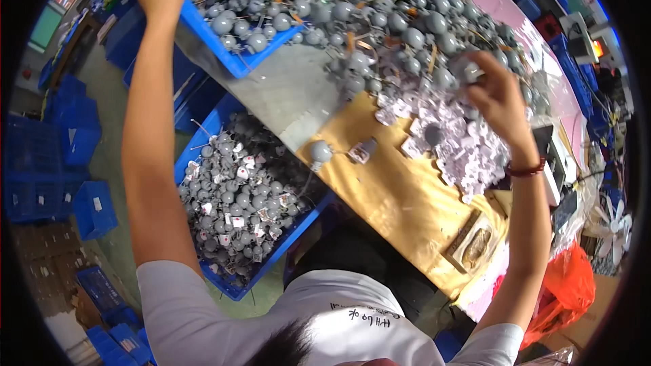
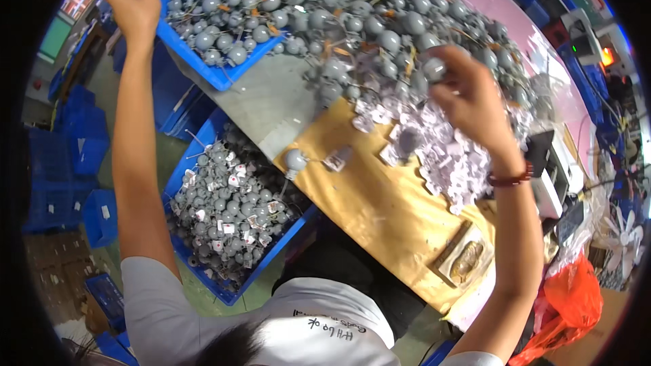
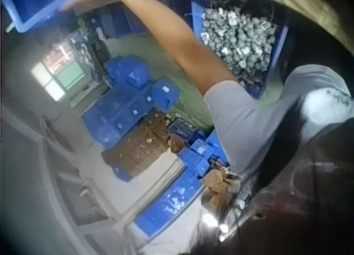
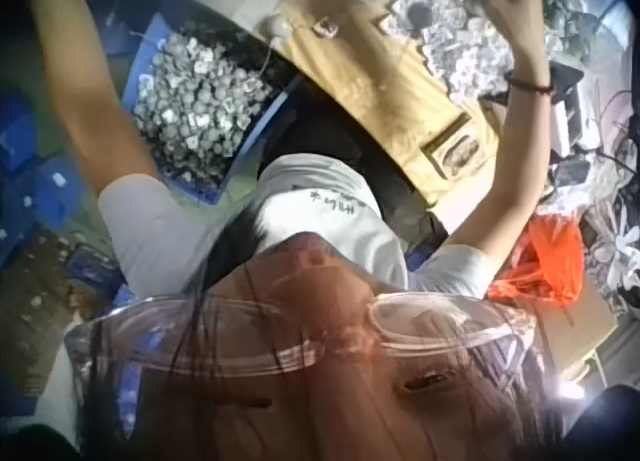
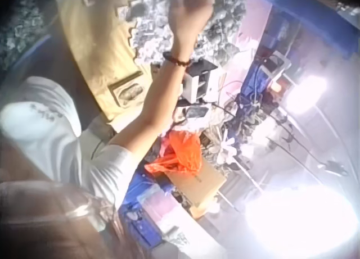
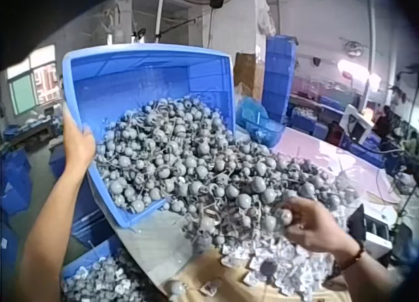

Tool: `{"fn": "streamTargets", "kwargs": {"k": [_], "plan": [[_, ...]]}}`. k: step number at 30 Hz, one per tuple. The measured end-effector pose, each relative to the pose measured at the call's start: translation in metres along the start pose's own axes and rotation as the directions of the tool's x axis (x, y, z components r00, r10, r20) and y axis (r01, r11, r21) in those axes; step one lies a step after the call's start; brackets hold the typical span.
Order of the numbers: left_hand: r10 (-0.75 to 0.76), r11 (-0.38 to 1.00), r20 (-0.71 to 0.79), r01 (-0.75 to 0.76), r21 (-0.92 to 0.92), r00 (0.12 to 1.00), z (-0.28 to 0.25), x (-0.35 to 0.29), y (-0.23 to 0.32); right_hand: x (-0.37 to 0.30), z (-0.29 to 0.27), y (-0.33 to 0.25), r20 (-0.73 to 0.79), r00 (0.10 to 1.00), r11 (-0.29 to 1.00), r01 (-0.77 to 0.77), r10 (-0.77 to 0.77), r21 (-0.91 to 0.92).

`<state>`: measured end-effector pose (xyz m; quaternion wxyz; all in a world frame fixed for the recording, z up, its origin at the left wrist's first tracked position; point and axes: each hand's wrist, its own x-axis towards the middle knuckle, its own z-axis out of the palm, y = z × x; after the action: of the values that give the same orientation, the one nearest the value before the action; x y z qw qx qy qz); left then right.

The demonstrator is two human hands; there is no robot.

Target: Assemble small motor-driven components using an electric screwdriver at a factory workstation.

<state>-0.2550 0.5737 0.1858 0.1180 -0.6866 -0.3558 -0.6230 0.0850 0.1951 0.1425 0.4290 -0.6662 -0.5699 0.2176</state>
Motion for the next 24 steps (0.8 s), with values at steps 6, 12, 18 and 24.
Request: {"fn": "streamTargets", "kwargs": {"k": [6,12,18,24], "plan": [[0.152,0.984,-0.064,-0.145,0.102,0.986,-0.007,-0.021,0.029,-0.042,-0.107,0.028,-0.328,0.941,0.996,-0.077,0.090,0.052],[0.484,0.721,0.589,0.086,-0.688,0.647,-0.046,-0.211,0.224,-0.129,-0.131,0.084,-0.530,0.843,0.867,-0.195,-0.090,-0.458],[0.616,0.739,0.747,0.144,-0.658,0.249,-0.036,-0.294,0.293,-0.272,-0.127,0.048,-0.439,0.898,0.915,-0.189,0.014,-0.356],[0.590,0.738,0.786,0.272,-0.618,0.184,-0.018,-0.317,0.342,-0.430,-0.152,0.065,-0.583,0.735,0.871,-0.483,0.346,-0.092]]}}
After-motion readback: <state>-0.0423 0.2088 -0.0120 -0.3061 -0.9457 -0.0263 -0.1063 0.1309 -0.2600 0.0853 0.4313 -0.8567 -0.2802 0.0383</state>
